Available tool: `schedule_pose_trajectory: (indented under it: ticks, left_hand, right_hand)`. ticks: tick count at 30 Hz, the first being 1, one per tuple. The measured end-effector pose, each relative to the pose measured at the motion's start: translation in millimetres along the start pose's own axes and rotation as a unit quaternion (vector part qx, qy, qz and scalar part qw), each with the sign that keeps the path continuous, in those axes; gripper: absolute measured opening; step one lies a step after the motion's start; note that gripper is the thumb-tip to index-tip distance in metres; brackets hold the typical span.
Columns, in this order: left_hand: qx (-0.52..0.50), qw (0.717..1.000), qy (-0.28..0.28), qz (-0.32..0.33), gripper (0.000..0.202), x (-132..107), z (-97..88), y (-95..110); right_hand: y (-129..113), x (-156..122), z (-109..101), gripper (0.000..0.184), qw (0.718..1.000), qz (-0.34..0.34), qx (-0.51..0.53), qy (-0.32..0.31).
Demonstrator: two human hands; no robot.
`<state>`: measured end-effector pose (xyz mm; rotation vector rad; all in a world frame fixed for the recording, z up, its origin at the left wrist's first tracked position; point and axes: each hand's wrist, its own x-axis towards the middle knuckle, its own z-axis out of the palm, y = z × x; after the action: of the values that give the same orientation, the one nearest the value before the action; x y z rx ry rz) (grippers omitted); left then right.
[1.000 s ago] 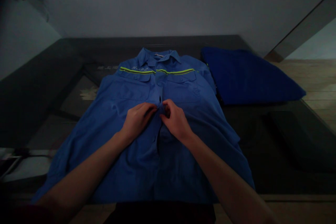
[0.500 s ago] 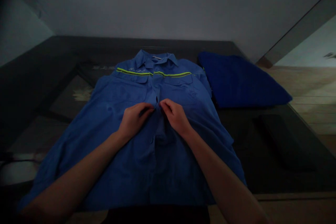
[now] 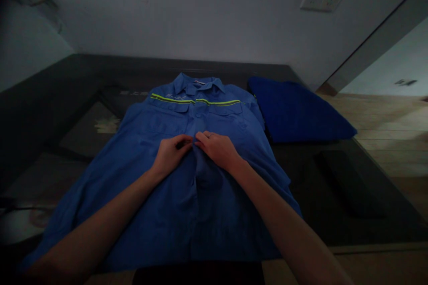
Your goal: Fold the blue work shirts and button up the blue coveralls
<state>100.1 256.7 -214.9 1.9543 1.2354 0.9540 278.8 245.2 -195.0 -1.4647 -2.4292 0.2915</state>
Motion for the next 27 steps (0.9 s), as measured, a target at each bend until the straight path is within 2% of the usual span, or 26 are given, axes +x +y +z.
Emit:
schedule_pose_trajectory:
  ticks: [3, 6, 11, 19, 23, 27]
  left_hand:
    - [-0.045, 0.999, 0.007, -0.024, 0.01, 0, -0.7, 2]
    - [-0.114, 0.991, 0.015, -0.069, 0.009, 1, -1.0, 4]
    - [-0.244, 0.958, 0.001, -0.151, 0.017, 2, -0.8, 4]
    - [-0.242, 0.958, 0.022, -0.153, 0.023, 0, 3.6, 8]
    - [-0.242, 0.956, 0.026, -0.164, 0.024, 1, 4.6, 6]
    - [-0.174, 0.972, -0.001, -0.155, 0.023, 2, -0.4, 8]
  right_hand:
    - [0, 4, -4, 0.018, 0.998, -0.014, -0.056, -0.018]
    - [-1, 6, -3, 0.02, 0.996, -0.026, -0.082, -0.009]
    - [-1, 8, 4, 0.02, 0.996, -0.032, -0.08, 0.016]
    - [2, 6, 15, 0.021, 0.994, -0.046, -0.096, 0.034]
    - [2, 5, 17, 0.022, 0.996, -0.048, -0.054, 0.056]
    - [5, 2, 20, 0.023, 0.995, -0.052, 0.014, 0.088]
